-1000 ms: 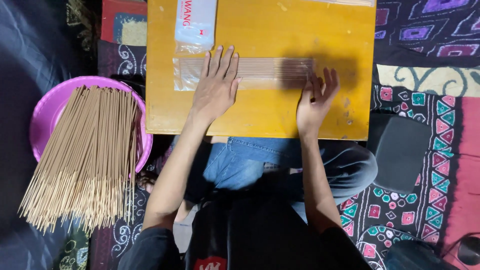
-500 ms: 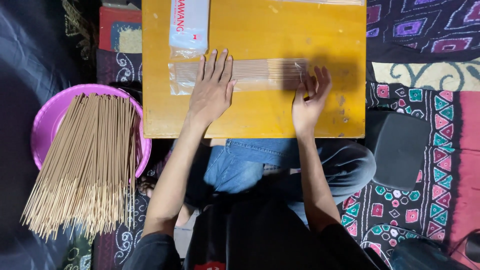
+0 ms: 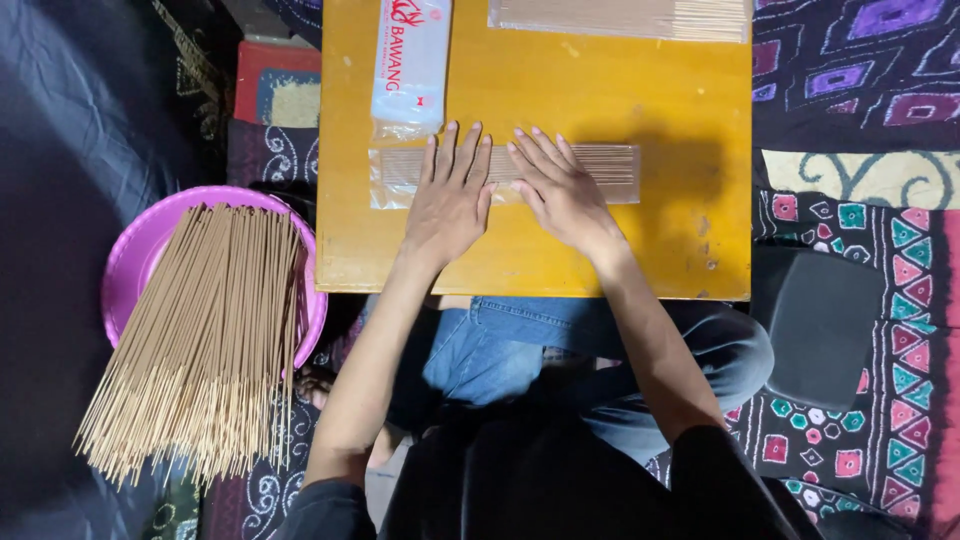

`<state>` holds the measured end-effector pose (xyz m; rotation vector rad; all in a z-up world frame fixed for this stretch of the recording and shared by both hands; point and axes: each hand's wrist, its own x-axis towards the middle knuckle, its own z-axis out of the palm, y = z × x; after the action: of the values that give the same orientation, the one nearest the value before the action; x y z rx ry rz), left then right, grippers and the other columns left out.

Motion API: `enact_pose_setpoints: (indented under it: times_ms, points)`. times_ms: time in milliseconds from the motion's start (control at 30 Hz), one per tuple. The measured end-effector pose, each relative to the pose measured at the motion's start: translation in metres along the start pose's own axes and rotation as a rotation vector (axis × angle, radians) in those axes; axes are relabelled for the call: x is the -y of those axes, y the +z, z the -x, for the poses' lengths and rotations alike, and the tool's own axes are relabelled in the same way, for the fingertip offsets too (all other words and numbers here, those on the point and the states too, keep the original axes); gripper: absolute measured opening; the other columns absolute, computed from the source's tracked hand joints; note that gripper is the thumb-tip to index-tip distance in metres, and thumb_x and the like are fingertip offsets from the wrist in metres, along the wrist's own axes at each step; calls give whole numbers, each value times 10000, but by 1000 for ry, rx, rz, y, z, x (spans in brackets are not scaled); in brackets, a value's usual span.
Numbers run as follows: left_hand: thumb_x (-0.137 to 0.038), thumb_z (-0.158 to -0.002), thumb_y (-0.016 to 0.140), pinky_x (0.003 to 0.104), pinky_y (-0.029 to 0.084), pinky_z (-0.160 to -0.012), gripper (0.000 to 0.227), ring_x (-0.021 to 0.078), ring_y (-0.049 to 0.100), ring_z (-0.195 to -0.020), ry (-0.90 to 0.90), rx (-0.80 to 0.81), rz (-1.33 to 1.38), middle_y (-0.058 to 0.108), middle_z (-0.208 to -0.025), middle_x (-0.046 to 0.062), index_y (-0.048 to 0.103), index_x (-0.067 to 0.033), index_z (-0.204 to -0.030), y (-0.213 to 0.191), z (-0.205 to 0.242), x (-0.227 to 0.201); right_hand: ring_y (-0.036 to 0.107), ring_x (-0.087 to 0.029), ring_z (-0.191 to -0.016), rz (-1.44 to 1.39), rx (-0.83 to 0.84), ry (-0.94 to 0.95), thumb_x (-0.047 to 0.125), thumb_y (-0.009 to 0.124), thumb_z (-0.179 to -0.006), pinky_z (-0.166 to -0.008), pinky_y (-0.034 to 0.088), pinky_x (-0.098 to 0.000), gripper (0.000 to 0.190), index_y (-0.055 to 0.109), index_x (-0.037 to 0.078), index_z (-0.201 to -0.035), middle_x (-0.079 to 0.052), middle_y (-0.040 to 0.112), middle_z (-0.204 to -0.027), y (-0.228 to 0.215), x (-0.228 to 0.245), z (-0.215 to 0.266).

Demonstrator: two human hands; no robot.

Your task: A person is manually packaging incense sticks by taking bundles from a bowl and sliding them into clear plastic sleeves on a wooden board.

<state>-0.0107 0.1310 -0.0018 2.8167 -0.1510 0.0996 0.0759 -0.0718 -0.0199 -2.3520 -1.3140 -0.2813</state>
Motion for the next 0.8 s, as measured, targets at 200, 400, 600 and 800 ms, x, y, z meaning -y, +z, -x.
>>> enact_pose_setpoints:
  times_ms: [200, 400, 600, 800]
  points:
    - [-371, -1134, 301, 475, -28, -1303, 626, 342, 53, -1588, -52, -14, 10, 156, -1708, 201, 269, 32, -1611, 0, 1, -2, 405, -284, -1490, 11, -31, -4, 232, 641, -1060, -1245, 215, -453, 481, 554, 106, -1516, -109, 500, -1582, 0, 3, -1]
    - [-310, -1138, 355, 472, 25, -1299, 564, 358, 108, -1579, 19, -79, 90, 213, -1699, 182, 336, 36, -1583, -3, 16, 12, 379, -270, -1502, -11, 21, 12, 223, 614, -1070, -1256, 209, -450, 488, 518, 125, -1538, -86, 458, -1611, -1, 1, 0]
    - [-439, -1129, 323, 484, 5, -1296, 636, 354, 89, -1579, -26, -62, 65, 197, -1708, 153, 341, -5, -1594, -4, 33, 23, 346, -290, -1515, -67, 135, 45, 230, 579, -1076, -1262, 188, -489, 505, 479, 120, -1558, -96, 428, -1627, -9, -1, 9]
    - [-560, -1093, 302, 476, -85, -1292, 737, 333, -22, -1587, -159, 110, 24, 68, -1739, 86, 190, -96, -1654, -9, 31, 19, 297, -257, -1539, -100, 190, 92, 277, 567, -1079, -1283, 126, -460, 523, 458, 135, -1570, -72, 404, -1642, -17, 2, 9]
